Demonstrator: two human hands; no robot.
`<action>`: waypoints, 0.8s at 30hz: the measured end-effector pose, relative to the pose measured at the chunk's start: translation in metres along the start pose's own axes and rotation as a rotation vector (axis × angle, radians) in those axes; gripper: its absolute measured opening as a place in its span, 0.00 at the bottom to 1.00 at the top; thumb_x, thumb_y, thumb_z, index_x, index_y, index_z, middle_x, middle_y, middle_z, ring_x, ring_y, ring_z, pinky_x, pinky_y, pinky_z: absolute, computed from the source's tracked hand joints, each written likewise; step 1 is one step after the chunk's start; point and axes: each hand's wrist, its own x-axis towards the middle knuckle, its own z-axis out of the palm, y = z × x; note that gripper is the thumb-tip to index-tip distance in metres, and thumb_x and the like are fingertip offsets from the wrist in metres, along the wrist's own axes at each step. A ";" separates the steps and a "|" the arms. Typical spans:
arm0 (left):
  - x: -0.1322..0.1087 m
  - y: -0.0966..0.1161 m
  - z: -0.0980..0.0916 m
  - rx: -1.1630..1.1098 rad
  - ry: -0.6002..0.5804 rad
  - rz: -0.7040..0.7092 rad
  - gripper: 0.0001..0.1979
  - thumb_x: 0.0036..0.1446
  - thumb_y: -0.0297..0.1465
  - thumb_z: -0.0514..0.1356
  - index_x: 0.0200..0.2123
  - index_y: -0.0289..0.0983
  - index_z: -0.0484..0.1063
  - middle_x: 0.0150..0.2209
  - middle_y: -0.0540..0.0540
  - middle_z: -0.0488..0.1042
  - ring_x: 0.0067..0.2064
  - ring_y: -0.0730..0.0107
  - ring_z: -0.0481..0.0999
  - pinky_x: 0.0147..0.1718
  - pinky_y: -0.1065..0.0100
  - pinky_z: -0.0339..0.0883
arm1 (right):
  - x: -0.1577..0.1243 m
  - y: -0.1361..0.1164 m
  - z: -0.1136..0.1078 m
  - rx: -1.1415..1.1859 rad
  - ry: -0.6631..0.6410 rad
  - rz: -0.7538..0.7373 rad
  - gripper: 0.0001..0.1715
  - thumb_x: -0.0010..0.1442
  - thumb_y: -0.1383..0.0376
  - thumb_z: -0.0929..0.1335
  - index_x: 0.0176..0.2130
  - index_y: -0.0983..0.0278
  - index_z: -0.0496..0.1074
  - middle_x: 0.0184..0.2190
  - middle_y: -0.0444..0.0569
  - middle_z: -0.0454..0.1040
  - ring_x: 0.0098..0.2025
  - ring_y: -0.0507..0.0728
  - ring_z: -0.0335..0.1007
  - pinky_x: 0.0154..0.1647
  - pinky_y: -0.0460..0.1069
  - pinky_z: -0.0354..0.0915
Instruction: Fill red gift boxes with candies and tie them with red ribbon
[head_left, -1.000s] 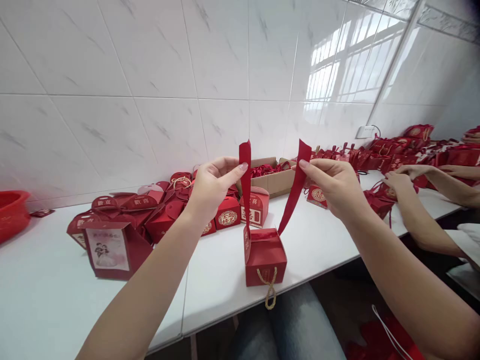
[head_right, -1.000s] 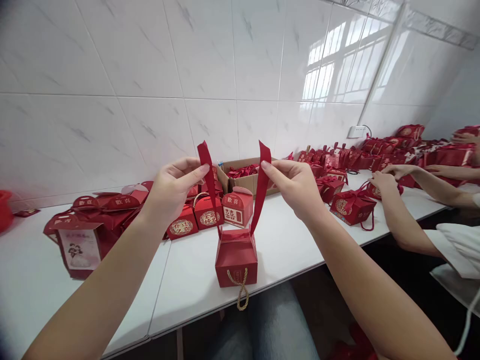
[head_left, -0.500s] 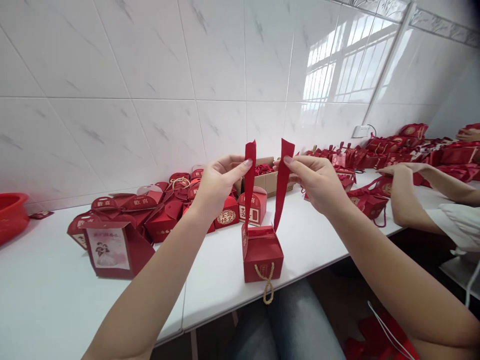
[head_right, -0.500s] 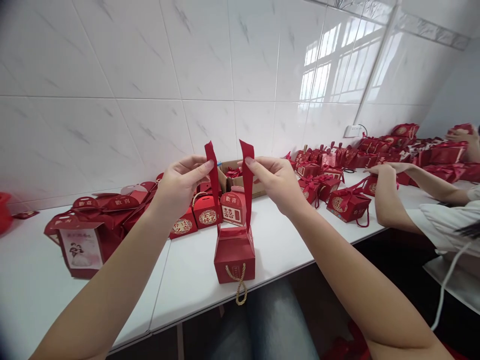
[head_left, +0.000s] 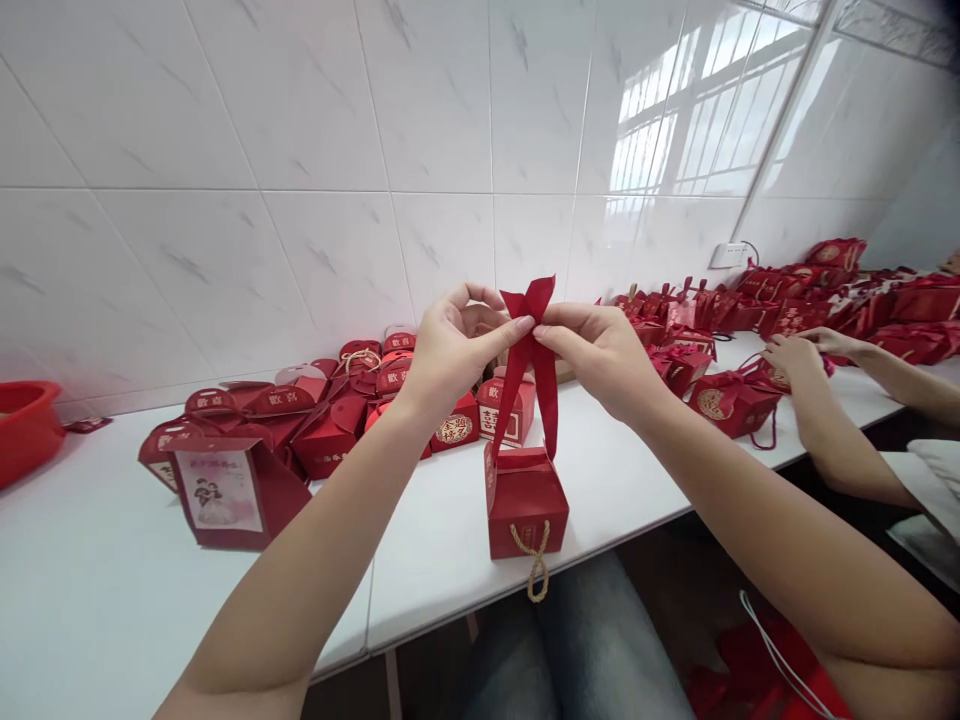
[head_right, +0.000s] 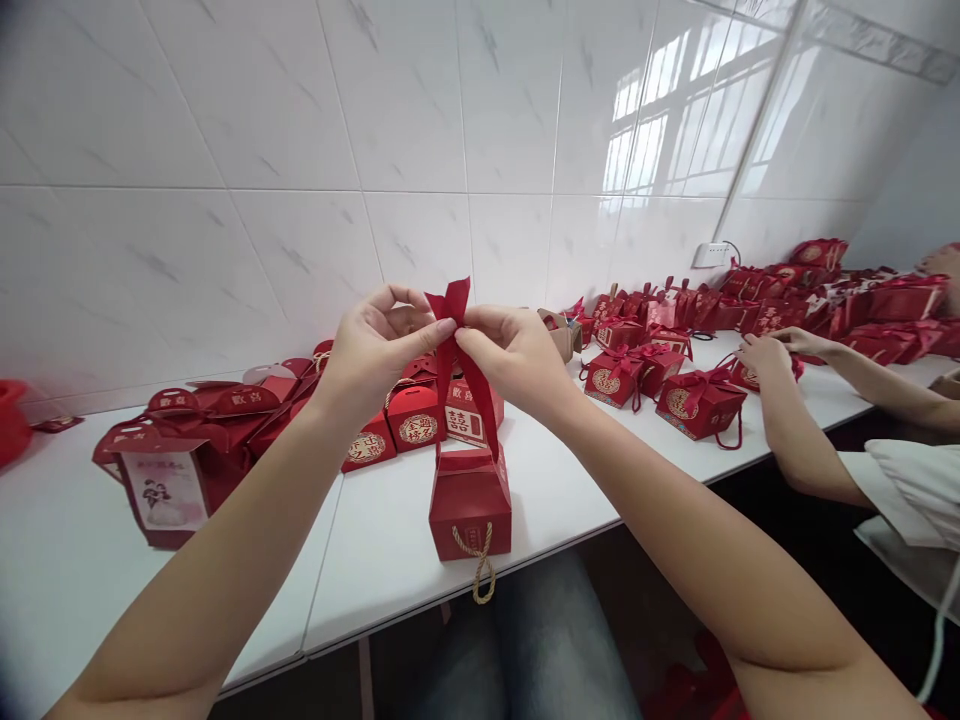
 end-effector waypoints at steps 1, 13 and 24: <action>0.001 0.000 0.000 0.017 0.007 -0.004 0.15 0.44 0.33 0.70 0.33 0.38 0.68 0.24 0.54 0.72 0.25 0.77 0.73 0.24 0.75 0.67 | -0.001 0.000 -0.001 0.013 -0.010 0.011 0.08 0.57 0.64 0.68 0.34 0.63 0.77 0.28 0.44 0.77 0.31 0.52 0.74 0.35 0.48 0.73; 0.003 -0.004 0.002 0.178 -0.016 0.013 0.18 0.45 0.39 0.69 0.36 0.37 0.69 0.32 0.47 0.77 0.33 0.68 0.78 0.32 0.68 0.71 | 0.011 0.009 -0.012 0.331 -0.045 0.340 0.14 0.53 0.56 0.73 0.28 0.64 0.73 0.20 0.40 0.66 0.21 0.46 0.62 0.24 0.43 0.63; 0.006 -0.009 -0.013 -0.054 -0.393 -0.280 0.10 0.54 0.35 0.61 0.25 0.36 0.76 0.27 0.45 0.76 0.30 0.69 0.75 0.34 0.65 0.70 | 0.011 0.010 -0.030 0.193 -0.357 0.321 0.17 0.58 0.52 0.68 0.36 0.62 0.75 0.30 0.47 0.74 0.33 0.53 0.70 0.36 0.50 0.68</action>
